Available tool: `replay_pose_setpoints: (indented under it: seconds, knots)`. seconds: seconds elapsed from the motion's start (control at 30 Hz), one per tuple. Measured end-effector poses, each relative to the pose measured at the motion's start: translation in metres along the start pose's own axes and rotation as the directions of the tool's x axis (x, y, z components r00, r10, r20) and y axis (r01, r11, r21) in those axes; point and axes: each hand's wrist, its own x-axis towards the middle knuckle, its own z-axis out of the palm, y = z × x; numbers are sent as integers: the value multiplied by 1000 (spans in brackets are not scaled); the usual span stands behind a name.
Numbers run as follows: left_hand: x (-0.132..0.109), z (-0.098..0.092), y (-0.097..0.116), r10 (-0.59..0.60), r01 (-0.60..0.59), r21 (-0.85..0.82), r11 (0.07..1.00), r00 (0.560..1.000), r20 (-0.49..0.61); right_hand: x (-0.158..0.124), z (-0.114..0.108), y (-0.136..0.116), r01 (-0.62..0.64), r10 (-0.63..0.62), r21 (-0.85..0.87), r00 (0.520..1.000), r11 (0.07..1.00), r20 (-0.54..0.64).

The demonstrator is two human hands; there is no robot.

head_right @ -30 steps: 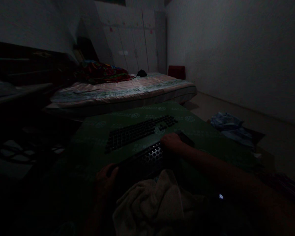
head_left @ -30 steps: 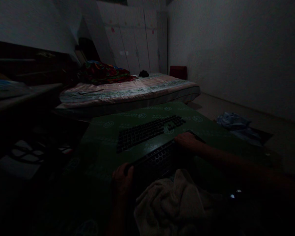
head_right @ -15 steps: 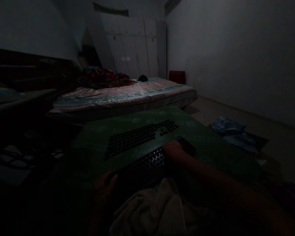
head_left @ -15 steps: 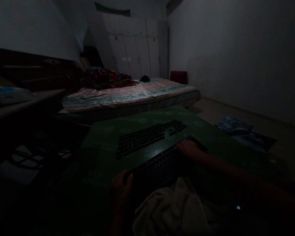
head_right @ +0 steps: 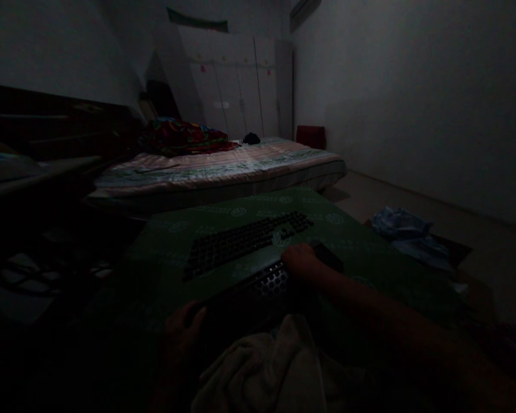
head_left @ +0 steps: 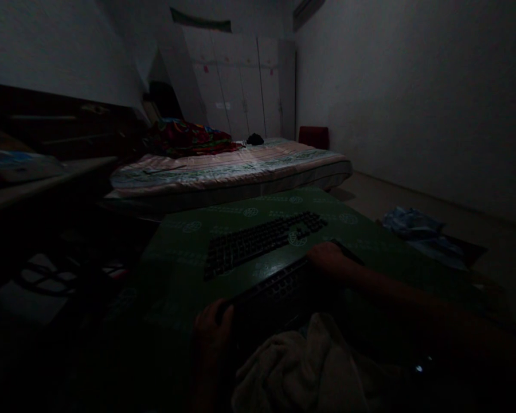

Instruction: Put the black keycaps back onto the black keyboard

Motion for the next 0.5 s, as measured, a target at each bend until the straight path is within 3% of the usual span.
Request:
replay_pose_setpoints:
  seconds: [0.33,0.5]
  knots:
    - [2,0,-2,-70,70,-24,997,997,23,1,-4,-17,-57,56,24,997,998,47]
    - [4,4,-9,-51,51,-34,998,999,12,-2,-5,-21,-67,65,49,997,997,44]
